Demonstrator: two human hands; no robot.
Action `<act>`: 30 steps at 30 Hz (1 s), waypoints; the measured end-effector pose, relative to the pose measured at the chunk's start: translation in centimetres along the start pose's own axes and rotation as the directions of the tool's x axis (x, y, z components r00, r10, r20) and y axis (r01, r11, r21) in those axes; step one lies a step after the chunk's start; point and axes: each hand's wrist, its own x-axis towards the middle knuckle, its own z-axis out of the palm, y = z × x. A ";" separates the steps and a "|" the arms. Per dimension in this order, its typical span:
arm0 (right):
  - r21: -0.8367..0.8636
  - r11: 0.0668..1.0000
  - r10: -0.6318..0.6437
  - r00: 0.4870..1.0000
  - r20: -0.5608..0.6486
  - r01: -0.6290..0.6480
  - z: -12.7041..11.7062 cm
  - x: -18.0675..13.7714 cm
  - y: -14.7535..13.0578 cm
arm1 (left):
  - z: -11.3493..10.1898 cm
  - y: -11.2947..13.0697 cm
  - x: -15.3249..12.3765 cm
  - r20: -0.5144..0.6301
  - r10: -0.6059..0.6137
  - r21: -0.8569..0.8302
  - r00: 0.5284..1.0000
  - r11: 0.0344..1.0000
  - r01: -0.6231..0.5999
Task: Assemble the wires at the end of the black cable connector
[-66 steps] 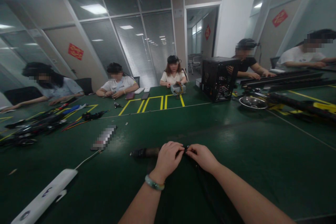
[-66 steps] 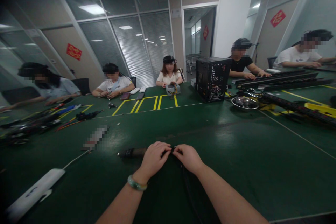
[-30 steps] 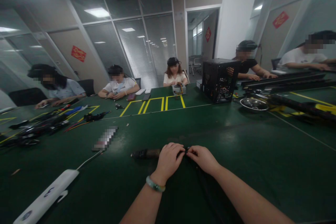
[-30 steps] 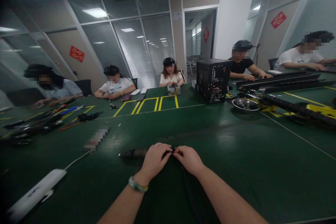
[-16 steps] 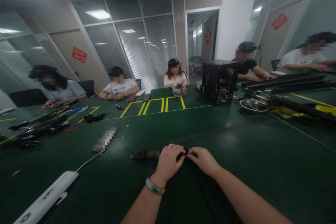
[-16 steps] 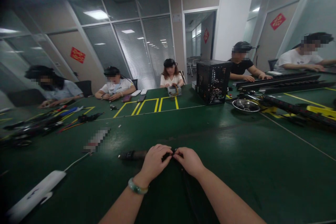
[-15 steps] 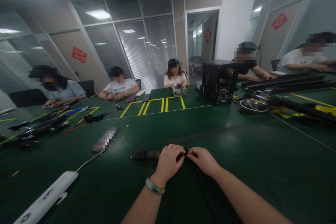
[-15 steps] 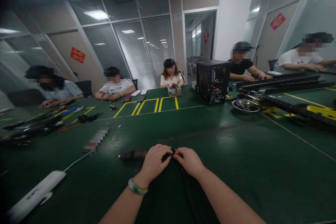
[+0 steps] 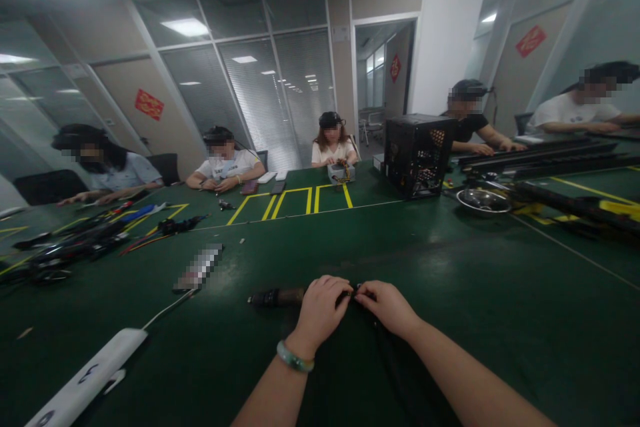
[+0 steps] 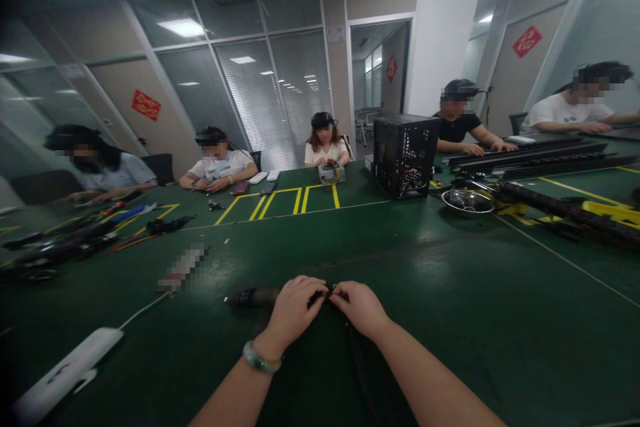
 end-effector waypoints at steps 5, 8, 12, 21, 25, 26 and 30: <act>0.018 1.000 0.008 1.000 0.000 -0.008 0.0 0.0 0.0 | 0.1 -0.1 -0.1 -0.006 -0.005 0.002 1.000 1.000 0.005; 0.011 1.000 0.014 1.000 0.002 -0.014 0.1 0.0 0.1 | 0.0 0.0 -0.1 -0.009 -0.011 -0.004 1.000 1.000 0.011; 0.006 1.000 -0.013 1.000 -0.005 0.013 0.1 0.1 0.1 | -0.1 0.1 0.0 -0.011 -0.001 -0.005 1.000 1.000 0.001; 0.035 0.999 0.000 1.000 -0.004 0.000 -0.1 -0.1 -0.1 | 0.2 -0.2 -0.2 -0.012 0.004 -0.014 1.000 1.000 -0.004; 0.039 0.999 -0.003 1.000 -0.015 0.003 -0.1 0.0 -0.1 | 0.3 -0.3 -0.1 -0.008 0.009 -0.007 1.000 1.000 -0.009; 0.042 0.999 -0.008 1.000 -0.020 0.009 0.0 -0.1 -0.1 | 0.3 -0.3 -0.1 -0.009 0.009 -0.005 1.000 1.000 -0.009; 0.045 0.999 -0.021 0.999 -0.027 0.022 0.0 -0.1 -0.1 | 0.2 -0.2 -0.1 -0.012 0.015 -0.005 1.000 1.000 -0.015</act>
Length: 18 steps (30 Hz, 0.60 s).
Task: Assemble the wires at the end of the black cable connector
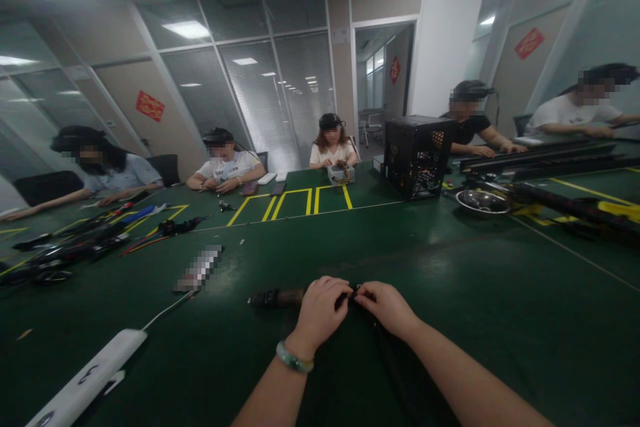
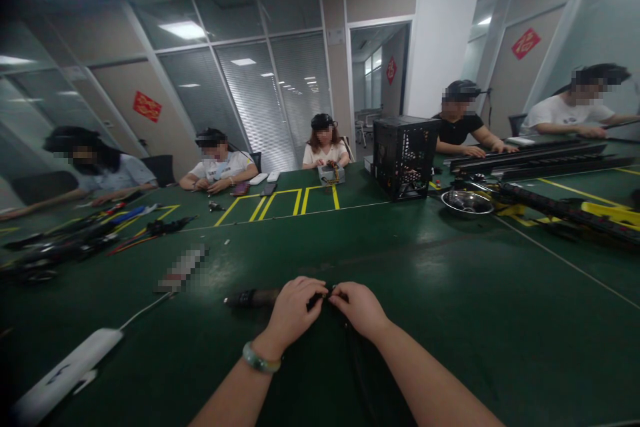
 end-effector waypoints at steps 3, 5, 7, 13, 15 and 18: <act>0.000 1.000 0.004 1.000 0.001 -0.004 0.1 0.0 0.1 | -0.1 0.1 0.0 0.002 0.000 -0.004 1.000 1.000 0.000; 0.002 1.000 0.000 1.000 -0.003 0.000 0.2 0.1 0.3 | -0.1 0.1 0.0 -0.002 -0.009 -0.001 1.000 1.000 0.009; 0.005 1.000 -0.007 1.000 -0.005 0.007 0.3 0.1 0.5 | 0.0 0.1 0.0 -0.010 -0.020 0.003 1.000 1.000 0.020; 0.008 1.000 -0.023 1.000 -0.002 0.024 0.3 0.2 0.7 | -0.1 0.3 0.1 -0.015 -0.003 -0.005 1.000 1.000 0.003; 0.009 1.000 -0.022 1.000 0.000 0.022 0.4 0.2 0.6 | -0.2 0.3 0.1 -0.018 0.000 -0.010 1.000 1.000 0.000; 0.003 1.000 -0.009 1.000 0.002 0.009 0.4 0.2 0.6 | -0.3 0.4 0.1 -0.020 -0.001 -0.014 1.000 1.000 0.001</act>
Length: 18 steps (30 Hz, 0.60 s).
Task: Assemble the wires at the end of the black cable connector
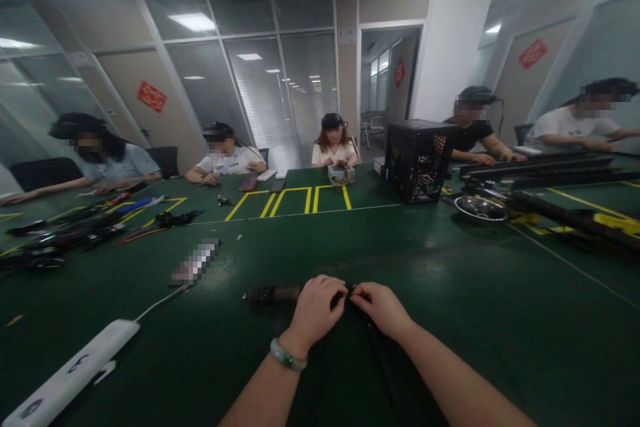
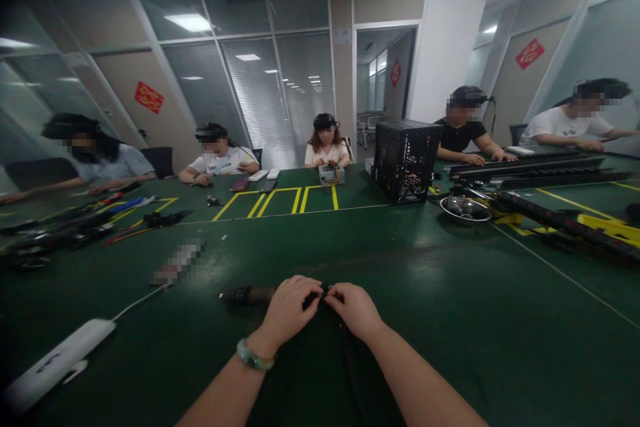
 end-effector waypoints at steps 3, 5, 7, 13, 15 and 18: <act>0.007 1.000 0.009 1.000 0.009 -0.009 0.0 0.0 -0.1 | -0.1 0.0 -0.1 0.000 -0.003 0.001 1.000 1.000 0.003; 0.007 1.000 0.016 1.000 0.016 -0.016 -0.1 -0.1 -0.2 | -0.1 0.0 -0.1 -0.001 -0.006 0.003 1.000 1.000 0.006; -0.001 1.000 0.027 0.999 0.021 -0.027 -0.1 -0.1 -0.3 | -0.1 -0.1 -0.1 -0.010 -0.007 -0.001 1.000 1.000 0.007; -0.034 0.998 0.046 0.999 0.020 -0.046 0.0 0.0 -0.5 | 0.0 -0.3 0.0 -0.019 -0.003 -0.020 1.000 1.000 0.002; -0.042 0.998 0.047 0.999 0.009 -0.047 0.0 0.0 -0.5 | 0.0 -0.3 -0.1 -0.020 -0.001 -0.024 1.000 1.000 0.000; -0.041 0.998 0.047 0.999 0.013 -0.046 0.0 0.0 -0.5 | 0.0 -0.4 -0.1 -0.023 0.000 -0.022 1.000 1.000 0.000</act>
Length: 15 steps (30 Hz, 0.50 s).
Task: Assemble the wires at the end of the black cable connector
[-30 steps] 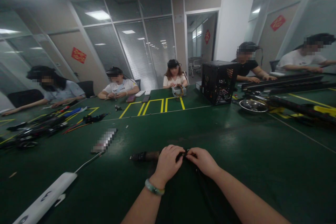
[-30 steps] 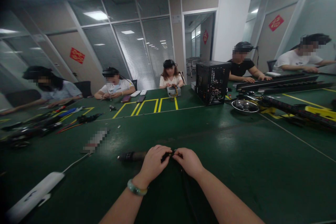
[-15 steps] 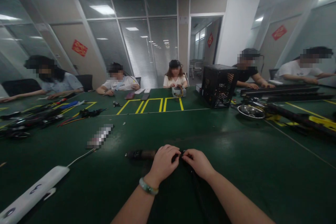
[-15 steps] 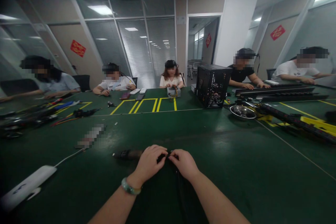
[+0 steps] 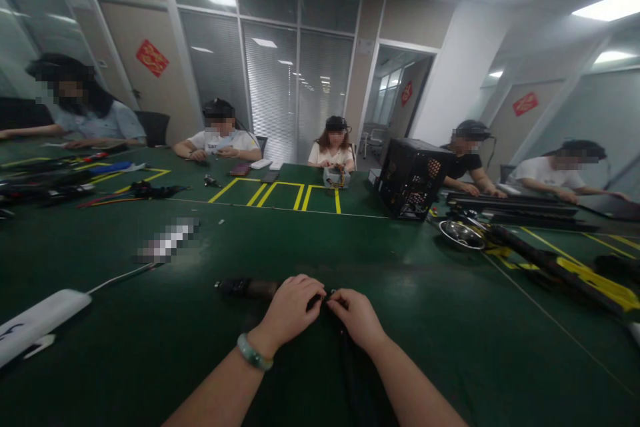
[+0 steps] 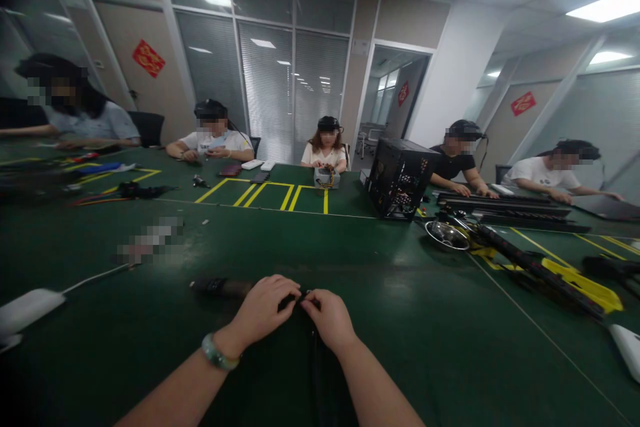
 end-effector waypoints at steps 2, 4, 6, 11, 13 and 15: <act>-0.007 1.000 0.000 1.000 -0.002 0.000 0.0 0.0 0.0 | 0.0 0.0 0.0 0.001 0.002 0.002 1.000 1.000 -0.002; -0.016 1.000 -0.007 1.000 -0.014 0.007 0.1 0.0 0.0 | 0.1 -0.1 0.0 0.002 0.006 0.004 1.000 1.000 -0.006; -0.006 1.000 -0.021 0.999 -0.026 0.021 0.2 0.1 0.2 | 0.1 -0.2 0.0 0.003 0.011 0.004 1.000 1.000 -0.011; 0.011 1.000 -0.028 0.999 -0.026 0.029 0.2 0.1 0.3 | 0.1 -0.3 0.0 0.003 0.011 -0.008 1.000 1.000 -0.011; 0.000 1.000 -0.018 1.000 -0.024 0.018 0.2 0.1 0.2 | 0.0 -0.2 0.0 0.005 0.011 -0.008 1.000 1.000 -0.011; 0.001 1.000 -0.013 1.000 -0.021 0.013 0.1 0.0 0.0 | -0.2 -0.1 0.0 0.005 0.014 -0.006 1.000 1.000 -0.014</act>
